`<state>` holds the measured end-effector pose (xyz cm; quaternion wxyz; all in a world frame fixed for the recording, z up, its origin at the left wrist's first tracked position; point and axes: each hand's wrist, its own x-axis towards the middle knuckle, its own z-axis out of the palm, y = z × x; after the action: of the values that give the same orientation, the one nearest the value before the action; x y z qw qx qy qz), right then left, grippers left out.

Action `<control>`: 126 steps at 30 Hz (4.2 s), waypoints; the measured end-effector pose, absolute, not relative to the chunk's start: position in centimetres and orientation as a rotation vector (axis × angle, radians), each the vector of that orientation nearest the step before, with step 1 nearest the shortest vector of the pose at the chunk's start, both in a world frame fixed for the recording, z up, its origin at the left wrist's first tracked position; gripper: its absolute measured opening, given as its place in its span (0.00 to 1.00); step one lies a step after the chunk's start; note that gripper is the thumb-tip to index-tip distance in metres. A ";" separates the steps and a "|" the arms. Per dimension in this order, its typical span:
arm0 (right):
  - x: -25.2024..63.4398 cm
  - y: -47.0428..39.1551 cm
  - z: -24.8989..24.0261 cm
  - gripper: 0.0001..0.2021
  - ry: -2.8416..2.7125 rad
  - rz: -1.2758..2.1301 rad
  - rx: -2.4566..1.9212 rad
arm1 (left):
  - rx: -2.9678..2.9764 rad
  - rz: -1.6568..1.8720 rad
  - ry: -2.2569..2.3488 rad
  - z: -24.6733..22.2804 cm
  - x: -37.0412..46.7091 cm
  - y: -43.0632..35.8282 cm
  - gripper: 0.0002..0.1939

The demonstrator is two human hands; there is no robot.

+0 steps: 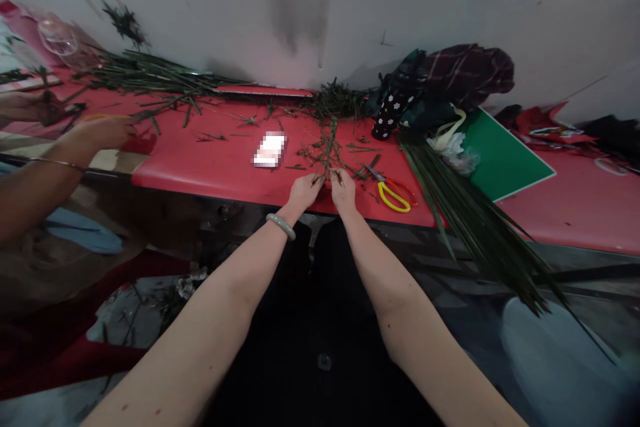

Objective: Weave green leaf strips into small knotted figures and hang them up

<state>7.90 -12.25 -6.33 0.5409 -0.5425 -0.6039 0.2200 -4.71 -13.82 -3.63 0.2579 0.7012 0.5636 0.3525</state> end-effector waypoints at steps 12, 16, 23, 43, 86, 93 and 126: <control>7.4 -13.0 -5.5 0.13 -1.479 0.579 -1.235 | 1.914 0.933 1.526 -4.0 -4.7 -13.5 0.16; 7.3 -13.0 -5.6 0.13 -1.497 0.612 -1.208 | 1.960 0.897 1.562 -4.3 -4.8 -13.3 0.17; 7.6 -12.7 -6.0 0.14 -1.486 0.612 -1.250 | 1.953 0.944 1.503 -4.6 -4.8 -13.3 0.16; 7.7 -12.6 -6.0 0.12 -1.492 0.649 -1.182 | 1.930 0.950 1.503 -4.5 -4.7 -13.3 0.16; 7.7 -12.5 -6.0 0.13 -1.532 0.602 -1.255 | 1.942 0.986 1.465 -4.5 -4.8 -13.5 0.18; 7.7 -12.6 -6.1 0.13 -1.506 0.624 -1.235 | 1.968 0.957 1.483 -4.3 -4.8 -13.4 0.17; 7.5 -12.9 -5.6 0.12 -1.487 0.626 -1.259 | 1.932 0.979 1.445 -4.2 -4.9 -13.6 0.16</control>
<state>7.52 -12.91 -5.63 0.5205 -0.5253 -0.6205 0.2610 -4.87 -13.58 -4.21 0.2656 0.7154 0.5351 0.3623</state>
